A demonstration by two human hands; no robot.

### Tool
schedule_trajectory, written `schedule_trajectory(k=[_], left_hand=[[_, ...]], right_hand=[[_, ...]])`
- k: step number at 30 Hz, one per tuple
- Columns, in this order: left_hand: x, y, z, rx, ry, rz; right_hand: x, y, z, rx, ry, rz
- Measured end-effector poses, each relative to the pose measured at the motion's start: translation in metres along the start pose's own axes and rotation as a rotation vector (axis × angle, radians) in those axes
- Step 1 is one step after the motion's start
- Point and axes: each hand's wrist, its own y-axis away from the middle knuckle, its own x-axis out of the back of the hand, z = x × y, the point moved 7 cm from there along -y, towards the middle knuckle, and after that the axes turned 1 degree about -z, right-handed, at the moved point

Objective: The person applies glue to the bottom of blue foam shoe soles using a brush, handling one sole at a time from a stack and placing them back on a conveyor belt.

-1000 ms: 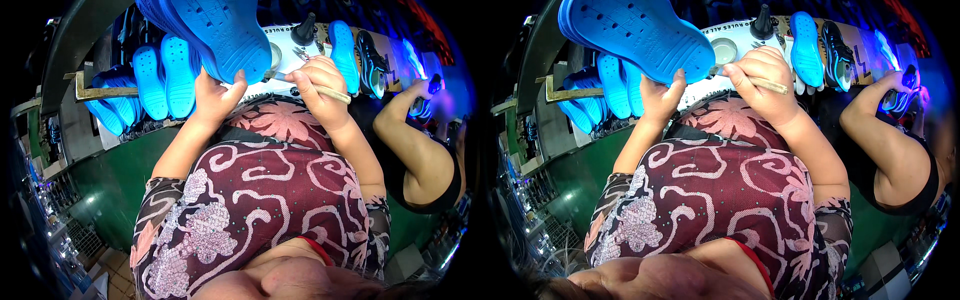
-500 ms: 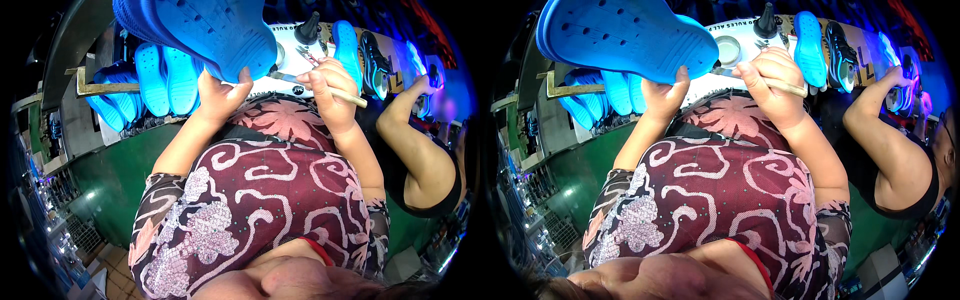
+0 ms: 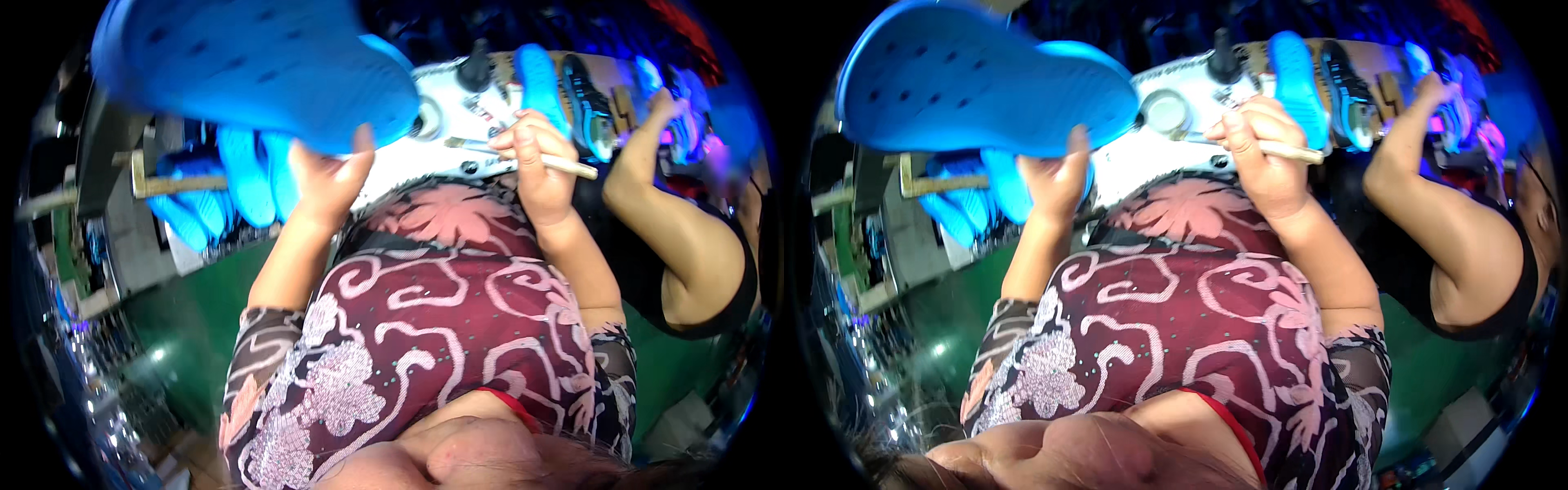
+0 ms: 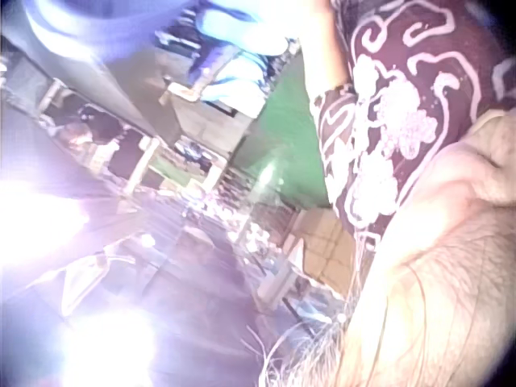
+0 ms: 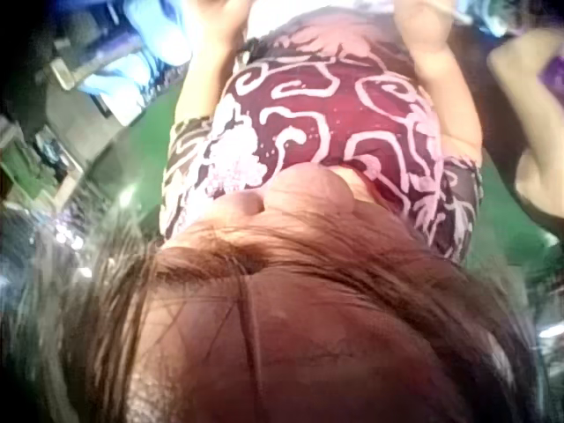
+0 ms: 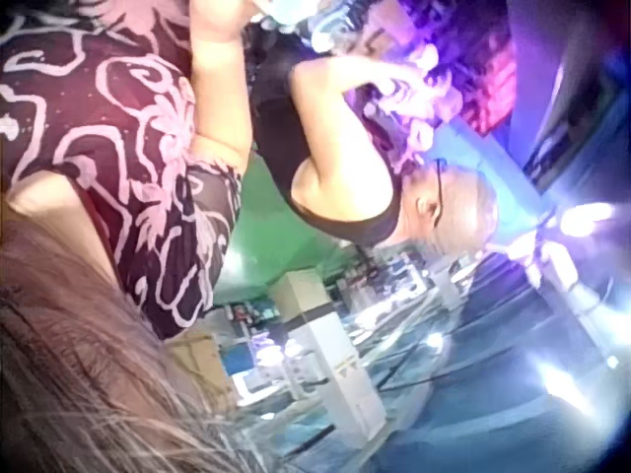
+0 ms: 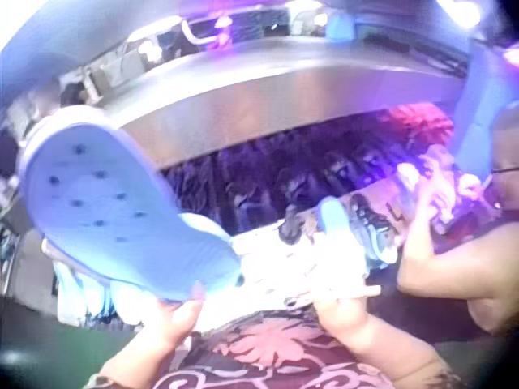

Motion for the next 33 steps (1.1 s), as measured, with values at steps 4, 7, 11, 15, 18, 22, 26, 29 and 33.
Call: schedule_trajectory(k=[4,7,11,15,18,22,26,29,33], left_hand=[[0.022,-0.024,0.031,0.192,0.219,0.007],[0.007,-0.036,0.047,0.501,0.469,-0.322],[-0.073,-0.048,0.075,0.7,0.644,-0.746],[-0.233,-0.145,0.131,0.425,0.588,-1.074],[-0.329,-0.265,0.149,0.636,1.052,-0.845],[-0.367,-0.379,0.157,0.408,1.3,-0.689],[-0.28,-0.246,0.228,-0.181,0.867,-0.813],[-0.21,-0.177,0.143,-0.07,0.437,-1.038],[-0.051,-0.094,-0.007,0.325,-0.061,-0.845]], right_hand=[[0.027,0.009,0.014,-0.046,0.023,0.126],[0.046,0.014,0.013,-0.019,0.043,0.17],[0.069,0.031,0.015,-0.119,0.072,0.276],[0.095,0.061,0.027,-0.233,0.195,0.379],[0.086,0.057,0.028,-0.285,0.116,0.355],[0.083,0.057,0.02,-0.291,0.183,0.323],[0.089,0.069,0.034,-0.322,0.008,0.451],[0.079,0.069,0.044,-0.292,-0.001,0.383],[0.046,0.066,0.061,-0.313,-0.12,0.326]])
